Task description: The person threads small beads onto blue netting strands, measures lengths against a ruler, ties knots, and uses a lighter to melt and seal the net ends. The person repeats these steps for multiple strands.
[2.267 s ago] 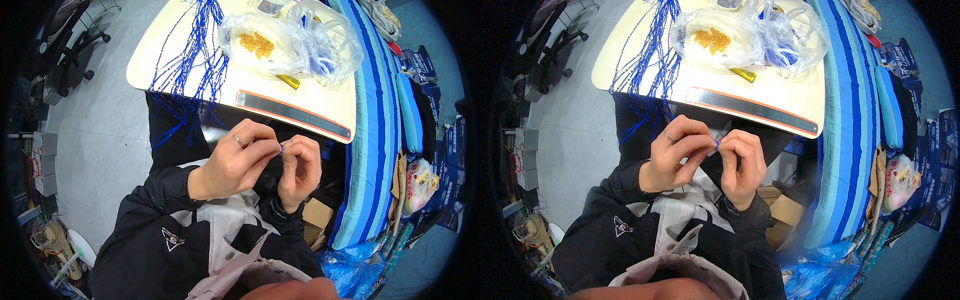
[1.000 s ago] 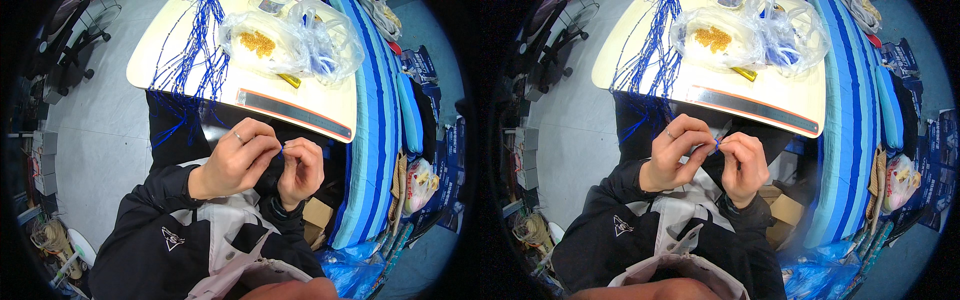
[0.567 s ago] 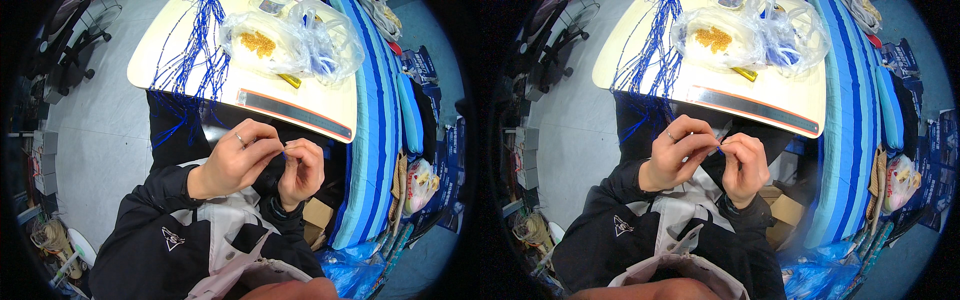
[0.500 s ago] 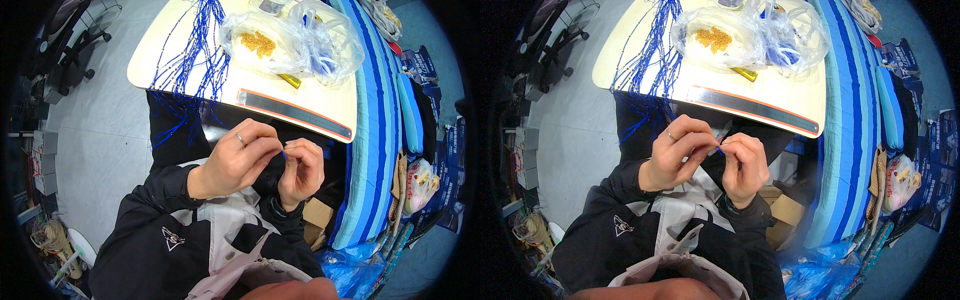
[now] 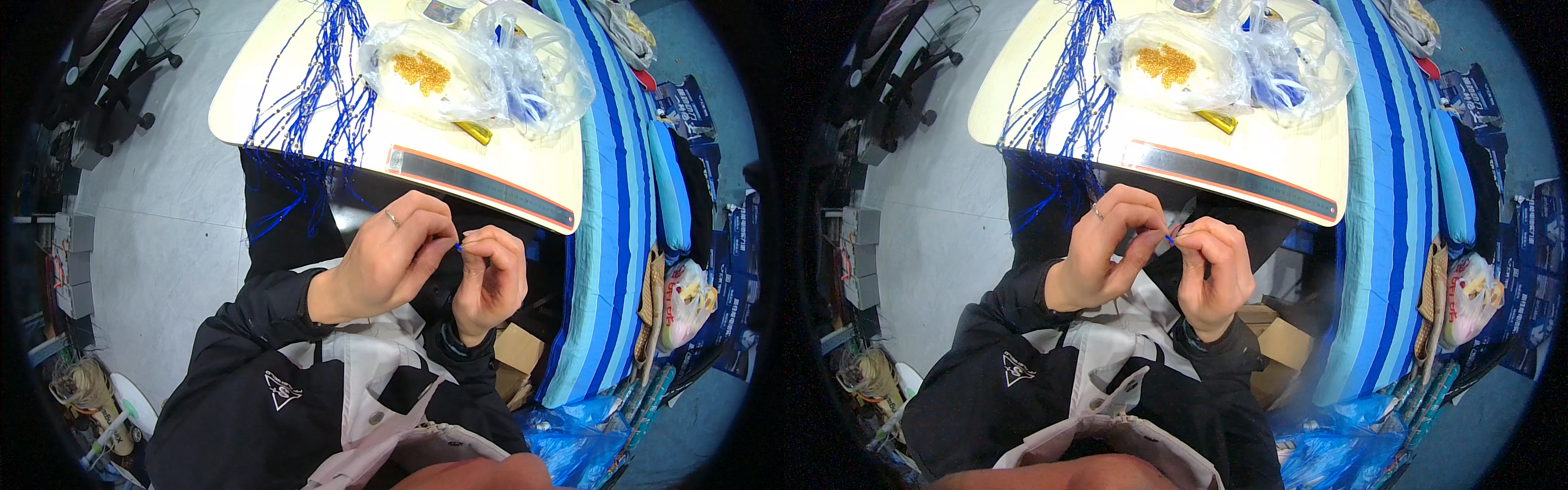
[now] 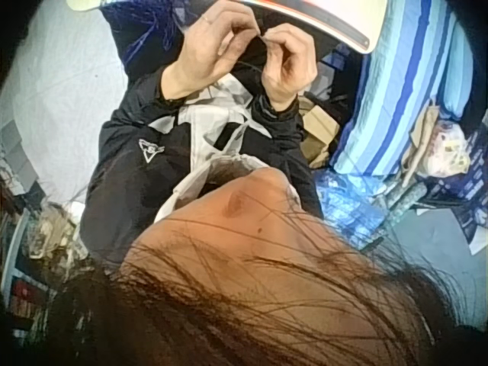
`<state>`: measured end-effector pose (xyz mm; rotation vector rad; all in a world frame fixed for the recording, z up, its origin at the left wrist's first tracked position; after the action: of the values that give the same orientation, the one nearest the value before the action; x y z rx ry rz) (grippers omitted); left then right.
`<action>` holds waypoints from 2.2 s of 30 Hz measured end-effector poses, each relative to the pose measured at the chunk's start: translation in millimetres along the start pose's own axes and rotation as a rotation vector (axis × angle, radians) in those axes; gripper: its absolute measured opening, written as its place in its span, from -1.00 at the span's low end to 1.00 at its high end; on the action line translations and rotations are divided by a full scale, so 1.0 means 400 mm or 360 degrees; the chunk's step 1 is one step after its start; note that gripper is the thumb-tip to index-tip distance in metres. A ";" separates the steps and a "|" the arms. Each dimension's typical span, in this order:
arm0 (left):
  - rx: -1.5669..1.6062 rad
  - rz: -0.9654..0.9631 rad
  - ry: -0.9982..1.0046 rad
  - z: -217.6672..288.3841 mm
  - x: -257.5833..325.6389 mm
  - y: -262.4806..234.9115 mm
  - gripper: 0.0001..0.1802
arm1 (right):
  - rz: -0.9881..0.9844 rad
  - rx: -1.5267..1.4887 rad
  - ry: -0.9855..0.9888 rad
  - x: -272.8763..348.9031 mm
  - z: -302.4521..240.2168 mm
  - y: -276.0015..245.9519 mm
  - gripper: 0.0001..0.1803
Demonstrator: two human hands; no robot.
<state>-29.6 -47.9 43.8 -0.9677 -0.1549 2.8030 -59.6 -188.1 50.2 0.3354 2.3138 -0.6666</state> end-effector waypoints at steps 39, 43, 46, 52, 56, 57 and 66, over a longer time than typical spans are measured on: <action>-0.0006 0.0033 -0.0050 -0.002 0.001 -0.010 -0.82 | -0.0076 -0.0122 0.0198 0.011 0.010 0.005 -0.88; -0.0007 0.0045 -0.0063 0.002 0.004 -0.010 -0.82 | -0.0085 -0.0141 0.0220 0.014 0.012 0.004 -0.88; 0.0018 0.0059 -0.0082 0.001 0.006 -0.010 -0.82 | -0.0100 -0.0146 0.0262 0.018 0.014 0.004 -0.89; 0.0075 0.0093 -0.0158 -0.006 0.013 -0.009 -0.83 | -0.0122 -0.0180 0.0271 0.019 0.015 0.006 -0.89; 0.0063 0.0110 -0.0161 -0.006 0.013 -0.011 -0.83 | -0.0112 -0.0157 0.0272 0.019 0.013 0.005 -0.89; 0.0055 0.0118 -0.0160 -0.006 0.013 -0.012 -0.83 | -0.0111 -0.0156 0.0274 0.019 0.013 0.005 -0.89; -0.0065 0.0129 -0.0103 0.001 0.008 -0.024 -0.81 | -0.0085 -0.0162 0.0275 0.017 0.009 0.002 -0.90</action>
<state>-31.0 -38.0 43.5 -0.9125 -0.1859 2.9174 -62.1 -189.0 42.9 0.2950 2.5185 -0.5623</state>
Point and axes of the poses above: each hand's wrist, its own x-axis away from the middle knuckle, its own y-axis out of the palm, z = x × y, the point moved 5 cm from there along -x, towards the middle knuckle, and after that the axes turned 1 degree about z, right-handed, at the moved point
